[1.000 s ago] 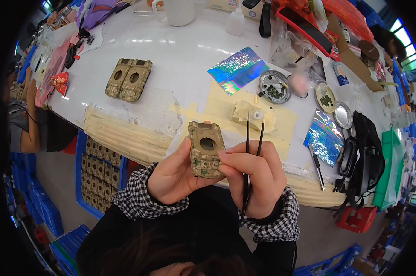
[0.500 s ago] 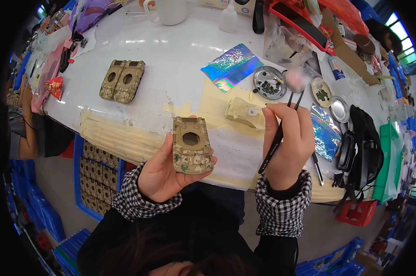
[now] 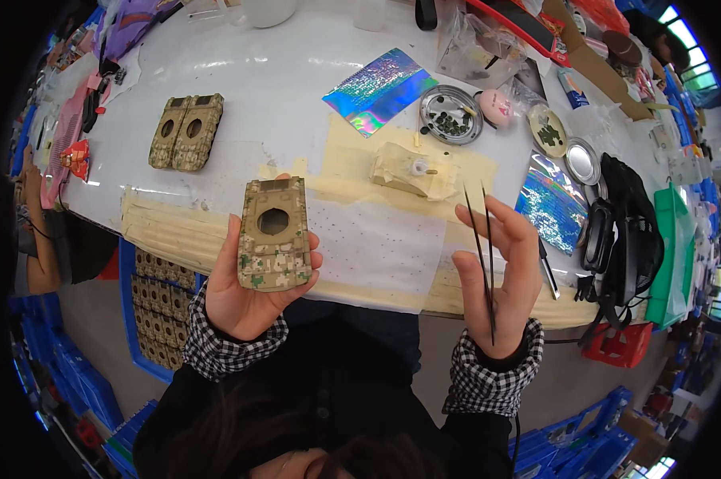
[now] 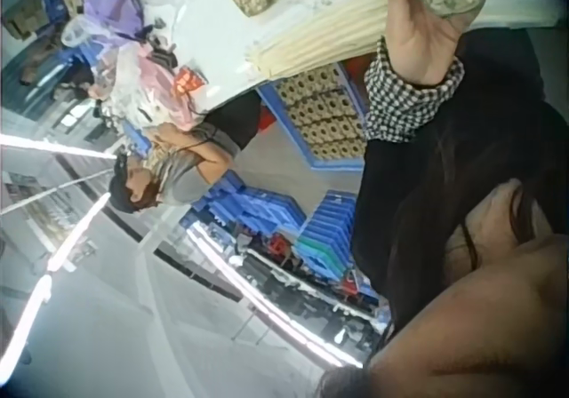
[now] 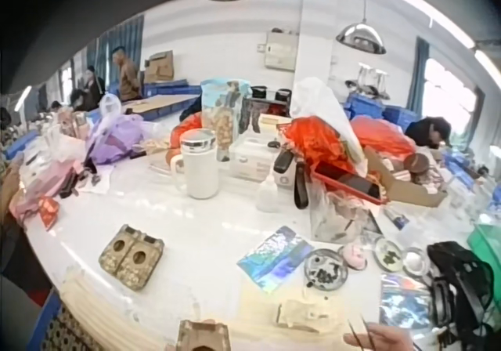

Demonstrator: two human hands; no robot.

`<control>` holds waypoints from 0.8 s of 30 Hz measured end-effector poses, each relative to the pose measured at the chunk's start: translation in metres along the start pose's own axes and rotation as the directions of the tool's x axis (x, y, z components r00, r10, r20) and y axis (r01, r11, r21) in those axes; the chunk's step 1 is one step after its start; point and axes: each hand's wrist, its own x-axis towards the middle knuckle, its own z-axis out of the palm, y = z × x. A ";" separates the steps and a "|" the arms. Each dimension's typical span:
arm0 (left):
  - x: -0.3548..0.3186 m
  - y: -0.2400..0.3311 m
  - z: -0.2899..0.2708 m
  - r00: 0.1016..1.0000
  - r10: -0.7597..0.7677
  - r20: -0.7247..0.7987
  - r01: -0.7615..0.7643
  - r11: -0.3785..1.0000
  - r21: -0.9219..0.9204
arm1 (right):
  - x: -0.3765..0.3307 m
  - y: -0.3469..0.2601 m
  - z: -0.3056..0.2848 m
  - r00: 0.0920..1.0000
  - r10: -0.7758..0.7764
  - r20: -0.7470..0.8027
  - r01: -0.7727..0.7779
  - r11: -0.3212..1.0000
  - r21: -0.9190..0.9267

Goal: Detailing and painting small plastic toy tank turrets using a paintbrush and tweezers at a workbench.

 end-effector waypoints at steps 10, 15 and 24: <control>0.003 -0.002 0.001 1.000 0.020 0.003 -0.020 1.000 -0.020 | -0.038 0.010 0.011 0.948 0.239 0.212 -0.310 0.847 0.431; 0.000 0.004 -0.002 0.997 0.063 0.037 -0.063 0.998 0.002 | -0.039 0.008 0.019 0.934 0.297 0.201 -0.354 0.847 0.395; -0.001 0.008 -0.003 0.995 0.088 0.043 -0.087 0.996 -0.013 | -0.036 0.006 0.023 0.950 0.253 0.182 -0.303 0.887 0.349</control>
